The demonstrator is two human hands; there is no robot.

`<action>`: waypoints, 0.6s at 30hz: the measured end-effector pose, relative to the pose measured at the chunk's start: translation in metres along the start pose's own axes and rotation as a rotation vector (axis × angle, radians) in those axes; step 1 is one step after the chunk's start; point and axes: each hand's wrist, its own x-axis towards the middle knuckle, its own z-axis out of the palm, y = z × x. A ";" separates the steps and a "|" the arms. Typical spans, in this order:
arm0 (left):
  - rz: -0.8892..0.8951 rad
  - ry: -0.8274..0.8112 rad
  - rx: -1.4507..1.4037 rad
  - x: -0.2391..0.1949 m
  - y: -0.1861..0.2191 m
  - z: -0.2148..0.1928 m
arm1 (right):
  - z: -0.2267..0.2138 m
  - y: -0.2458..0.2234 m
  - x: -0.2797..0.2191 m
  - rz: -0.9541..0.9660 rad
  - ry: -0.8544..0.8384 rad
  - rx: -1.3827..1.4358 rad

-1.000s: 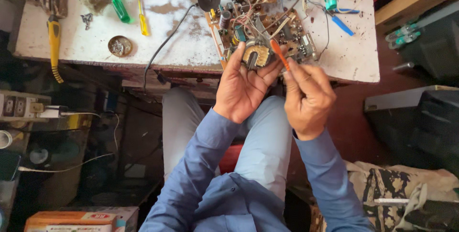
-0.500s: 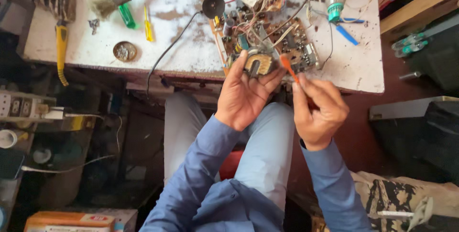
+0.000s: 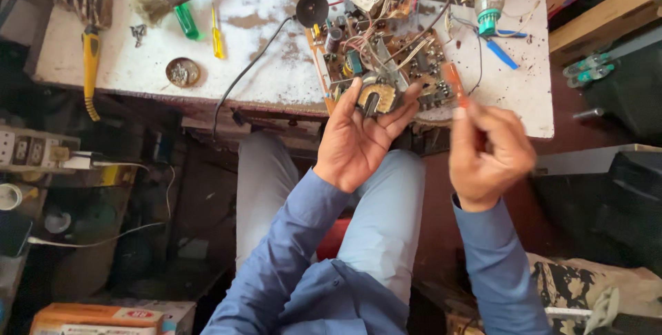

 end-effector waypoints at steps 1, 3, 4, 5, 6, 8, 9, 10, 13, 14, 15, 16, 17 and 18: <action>0.000 -0.001 -0.021 0.000 -0.001 -0.002 | -0.001 -0.002 -0.003 -0.001 0.040 -0.006; -0.014 -0.010 -0.084 0.000 0.000 -0.003 | 0.001 -0.009 -0.008 -0.076 0.028 0.035; -0.028 -0.023 -0.129 0.001 0.001 -0.004 | 0.006 -0.013 -0.012 -0.154 -0.023 0.078; -0.043 -0.035 -0.174 0.003 0.001 -0.005 | 0.008 -0.015 -0.012 -0.233 -0.073 0.121; -0.024 -0.058 -0.186 0.003 0.002 -0.006 | 0.010 -0.015 -0.011 -0.219 -0.057 0.061; 0.018 -0.095 -0.214 0.000 0.003 -0.011 | 0.011 -0.012 -0.009 -0.185 -0.034 -0.056; 0.021 -0.086 -0.259 -0.004 0.003 -0.013 | 0.009 -0.010 -0.008 -0.024 0.073 0.069; 0.027 -0.084 -0.297 -0.006 0.005 -0.015 | 0.008 -0.006 -0.005 0.136 0.184 0.199; 0.054 -0.137 -0.442 -0.008 0.011 -0.017 | 0.005 0.003 -0.008 0.096 0.124 0.087; 0.064 -0.166 -0.499 -0.008 0.011 -0.018 | 0.003 0.004 -0.013 -0.007 0.038 -0.036; 0.061 -0.160 -0.498 -0.009 0.012 -0.019 | 0.004 0.007 -0.018 -0.017 0.011 -0.013; 0.059 -0.154 -0.500 -0.010 0.012 -0.021 | 0.005 0.008 -0.023 -0.029 -0.019 0.010; 0.057 -0.148 -0.503 -0.011 0.012 -0.022 | 0.004 0.011 -0.026 -0.041 -0.050 0.033; 0.056 -0.126 -0.519 -0.012 0.012 -0.024 | 0.005 0.013 -0.030 0.078 -0.044 0.099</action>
